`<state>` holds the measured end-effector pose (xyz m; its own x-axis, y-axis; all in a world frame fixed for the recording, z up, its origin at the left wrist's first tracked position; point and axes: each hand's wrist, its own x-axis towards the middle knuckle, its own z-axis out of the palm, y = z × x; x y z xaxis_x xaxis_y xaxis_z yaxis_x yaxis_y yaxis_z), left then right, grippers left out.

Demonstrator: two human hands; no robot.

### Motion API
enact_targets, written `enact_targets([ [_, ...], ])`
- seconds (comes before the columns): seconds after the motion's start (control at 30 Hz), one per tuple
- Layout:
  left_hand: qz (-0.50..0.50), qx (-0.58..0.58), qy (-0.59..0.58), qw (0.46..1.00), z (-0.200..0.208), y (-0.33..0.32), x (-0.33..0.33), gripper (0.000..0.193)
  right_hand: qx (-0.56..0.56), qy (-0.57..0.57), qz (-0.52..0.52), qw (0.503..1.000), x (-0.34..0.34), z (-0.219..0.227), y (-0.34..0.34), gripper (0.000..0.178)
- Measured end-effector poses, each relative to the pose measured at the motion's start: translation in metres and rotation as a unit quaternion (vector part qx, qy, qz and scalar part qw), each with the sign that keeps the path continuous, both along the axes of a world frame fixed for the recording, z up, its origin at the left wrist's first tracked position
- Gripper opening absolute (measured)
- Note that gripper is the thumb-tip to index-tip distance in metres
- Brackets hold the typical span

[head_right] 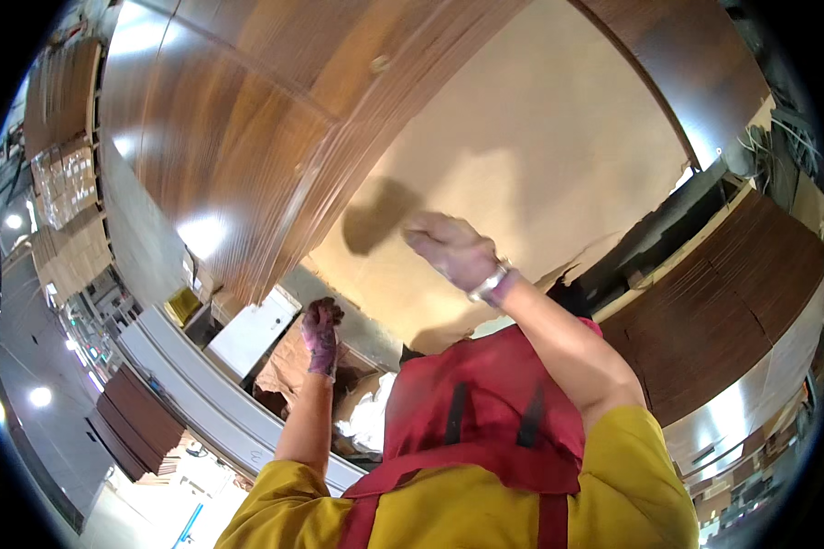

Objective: The person wipes the surface of wooden panels with a cloth. They repeatedly pick up a panel from a stack, wipe it thoroughly, and place it back on the stack.

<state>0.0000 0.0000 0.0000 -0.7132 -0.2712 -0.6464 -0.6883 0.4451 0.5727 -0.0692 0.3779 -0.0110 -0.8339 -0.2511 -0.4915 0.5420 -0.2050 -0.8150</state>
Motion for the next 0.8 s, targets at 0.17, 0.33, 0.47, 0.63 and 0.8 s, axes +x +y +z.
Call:
enact_targets([
  [0.17,-0.026,-0.067,0.011,0.997,-0.015,-0.051,-0.033,0.043,0.325,0.445,0.195,0.811,-0.029,-0.02,-0.063,0.016],
  [0.33,0.169,0.242,0.104,0.95,-0.015,-0.078,-0.075,0.053,0.201,0.279,0.234,0.909,-0.046,0.037,-0.122,0.024],
  [0.47,-0.098,0.006,0.362,0.927,0.057,-0.041,-0.094,0.087,0.041,0.154,0.097,0.983,-0.059,0.075,-0.168,0.034],
  [0.63,-0.154,-0.024,0.288,0.945,0.086,-0.033,-0.116,0.105,0.049,0.003,-0.001,0.999,-0.07,0.079,-0.192,0.046],
  [0.8,-0.164,-0.033,0.307,0.937,0.077,-0.037,-0.114,0.108,0.092,-0.041,0.037,0.994,-0.082,0.092,-0.186,0.05],
])
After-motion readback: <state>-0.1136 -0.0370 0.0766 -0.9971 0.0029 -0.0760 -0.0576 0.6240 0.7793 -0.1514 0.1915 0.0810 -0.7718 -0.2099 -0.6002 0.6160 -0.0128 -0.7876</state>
